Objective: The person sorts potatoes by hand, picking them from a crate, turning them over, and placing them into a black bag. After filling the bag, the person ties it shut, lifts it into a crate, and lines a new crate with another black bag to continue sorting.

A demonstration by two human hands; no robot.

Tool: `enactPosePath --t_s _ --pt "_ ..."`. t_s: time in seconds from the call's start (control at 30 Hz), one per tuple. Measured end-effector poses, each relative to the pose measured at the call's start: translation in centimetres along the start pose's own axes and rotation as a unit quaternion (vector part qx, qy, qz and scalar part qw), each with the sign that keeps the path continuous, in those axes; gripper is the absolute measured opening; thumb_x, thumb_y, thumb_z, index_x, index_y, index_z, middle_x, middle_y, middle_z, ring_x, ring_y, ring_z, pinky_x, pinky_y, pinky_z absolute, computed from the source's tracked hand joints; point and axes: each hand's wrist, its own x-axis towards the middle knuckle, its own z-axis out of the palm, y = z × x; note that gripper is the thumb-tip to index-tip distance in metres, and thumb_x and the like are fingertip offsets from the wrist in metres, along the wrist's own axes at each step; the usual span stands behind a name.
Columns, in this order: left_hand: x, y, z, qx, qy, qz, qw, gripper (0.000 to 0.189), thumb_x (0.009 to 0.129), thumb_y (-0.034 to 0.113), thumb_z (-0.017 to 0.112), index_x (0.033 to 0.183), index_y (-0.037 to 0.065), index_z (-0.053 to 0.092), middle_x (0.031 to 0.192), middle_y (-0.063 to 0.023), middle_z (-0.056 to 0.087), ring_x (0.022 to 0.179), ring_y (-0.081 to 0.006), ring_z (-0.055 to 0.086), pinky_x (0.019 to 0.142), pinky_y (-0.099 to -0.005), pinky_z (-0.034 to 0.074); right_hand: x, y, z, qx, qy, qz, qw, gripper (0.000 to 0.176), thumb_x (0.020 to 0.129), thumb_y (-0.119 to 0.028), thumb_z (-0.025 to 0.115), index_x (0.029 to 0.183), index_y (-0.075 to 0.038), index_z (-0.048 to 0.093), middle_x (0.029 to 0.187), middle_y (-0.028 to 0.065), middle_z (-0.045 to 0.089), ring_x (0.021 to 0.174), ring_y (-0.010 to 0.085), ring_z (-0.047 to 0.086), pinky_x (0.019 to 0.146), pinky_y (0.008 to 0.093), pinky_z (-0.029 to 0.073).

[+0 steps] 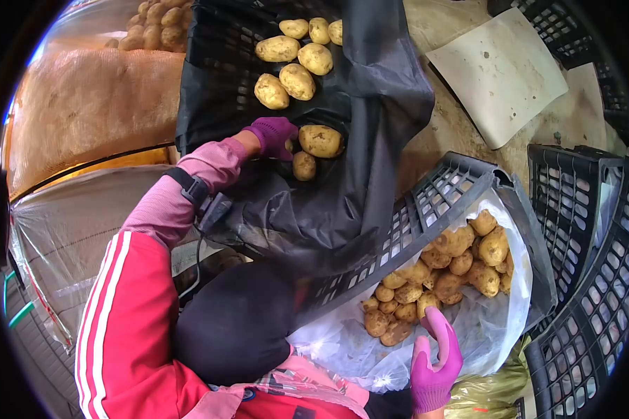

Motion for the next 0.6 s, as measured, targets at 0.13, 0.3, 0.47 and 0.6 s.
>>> enactPosePath --t_s 0.13,0.3,0.47,0.6 --pt "1.4 -2.4 2.7 0.011 0.032 0.027 0.999 0.067 0.064 0.032 0.085 0.123 0.012 0.061 0.123 -0.0182 0.057 0.111 -0.0390 0.060 0.090 -0.0473 0.052 -0.2 0.2 0.1 0.005 -0.004 0.002 1.000 0.044 0.083 0.001 0.056 0.126 0.005 0.062 0.122 0.0185 0.064 0.108 0.0275 0.065 0.097 0.0371 0.049" --pt "1.6 -3.4 2.1 0.052 -0.010 0.051 0.997 0.069 0.067 0.029 0.082 0.129 0.011 0.056 0.122 -0.0190 0.057 0.111 -0.0391 0.061 0.092 -0.0475 0.052 -0.2 0.4 0.0 -0.003 0.006 -0.004 1.000 0.044 0.083 0.002 0.057 0.126 0.005 0.062 0.122 0.0186 0.065 0.107 0.0279 0.065 0.097 0.0373 0.049" --pt "-1.8 -4.1 3.9 0.092 -0.009 0.028 0.995 0.063 0.075 0.024 0.075 0.132 0.009 0.055 0.123 -0.0207 0.059 0.112 -0.0390 0.062 0.093 -0.0467 0.051 -0.4 0.4 0.3 -0.009 -0.004 0.004 1.000 0.044 0.082 0.001 0.058 0.126 0.004 0.062 0.121 0.0192 0.065 0.108 0.0279 0.065 0.097 0.0368 0.049" --pt "-0.2 -6.8 9.7 0.011 -0.060 0.056 0.997 0.034 0.097 0.029 0.052 0.118 0.007 0.066 0.120 -0.0224 0.066 0.114 -0.0397 0.063 0.096 -0.0466 0.050 -0.8 -0.1 0.3 -0.027 -0.011 -0.001 1.000 0.043 0.083 0.000 0.060 0.125 0.003 0.063 0.122 0.0191 0.065 0.109 0.0298 0.065 0.098 0.0377 0.048"
